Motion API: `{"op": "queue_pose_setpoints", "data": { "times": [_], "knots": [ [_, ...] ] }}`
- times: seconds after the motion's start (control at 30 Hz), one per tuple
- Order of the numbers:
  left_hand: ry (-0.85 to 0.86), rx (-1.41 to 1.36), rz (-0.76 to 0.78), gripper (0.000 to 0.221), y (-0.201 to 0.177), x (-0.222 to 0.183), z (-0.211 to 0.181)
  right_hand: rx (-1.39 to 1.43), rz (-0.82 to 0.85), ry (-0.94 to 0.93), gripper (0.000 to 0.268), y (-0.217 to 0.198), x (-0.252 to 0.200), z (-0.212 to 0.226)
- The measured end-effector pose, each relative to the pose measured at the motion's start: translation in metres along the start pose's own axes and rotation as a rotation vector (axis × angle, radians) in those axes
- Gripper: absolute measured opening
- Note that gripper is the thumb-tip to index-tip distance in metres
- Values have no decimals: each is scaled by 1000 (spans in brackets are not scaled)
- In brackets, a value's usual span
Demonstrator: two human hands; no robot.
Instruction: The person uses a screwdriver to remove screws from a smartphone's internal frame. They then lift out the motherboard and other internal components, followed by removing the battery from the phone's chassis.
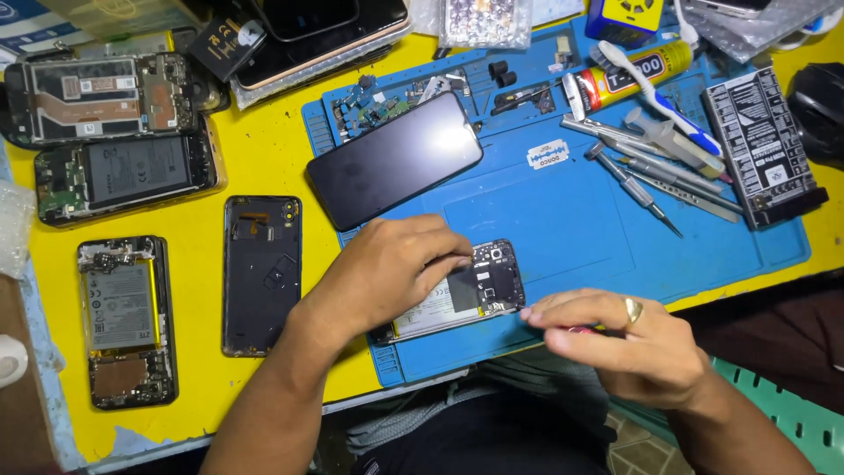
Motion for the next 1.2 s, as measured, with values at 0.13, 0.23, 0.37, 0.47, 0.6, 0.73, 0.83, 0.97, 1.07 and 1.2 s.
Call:
{"op": "queue_pose_setpoints", "data": {
  "times": [0.13, 0.23, 0.37, 0.47, 0.6, 0.73, 0.83, 0.97, 1.07, 1.2],
  "knots": [
    [25, -7, -18, 11, -1, -2, 2, 8, 65, 10, 36, -4, -11, -12],
    [20, -17, -27, 12, -4, -3, 1, -87, 77, -24, 52, -4, -10, -11],
    [8, -41, -9, 17, -10, -6, 1, 24, 1, 53, 28, -4, -8, -9],
    [62, 19, -73, 16, -18, -8, 0, -17, 78, 21, 41, -9, -9, -15],
    [94, 242, -228, 5, -34, -12, 4, -105, -94, 92, 9, -3, -5, -2],
    [83, 240, -241, 9, -45, -15, 6, 30, -80, 17, 41, -3, -20, -17],
    [110, 234, -258, 14, -45, -15, 5, -98, 37, -17, 57, -4, -17, -17],
    [131, 229, -198, 19, -35, -14, 1, -61, -106, 91, 29, -2, -16, -5],
    [133, 204, -177, 16, -30, -12, 0, -89, -20, 93, 45, -7, -14, -8],
    [123, 209, -167, 14, -24, -10, 1, -54, -115, 3, 24, -9, -18, -12]
  ]
}}
Point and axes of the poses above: each hand's wrist, its own x-axis towards the middle knuckle, its own y-axis out of the palm, z = x × y, the point moved 2 cm from there along x, towards the middle knuckle, and after that the axes turned 7 degrees about -y, right-handed, at the moved point
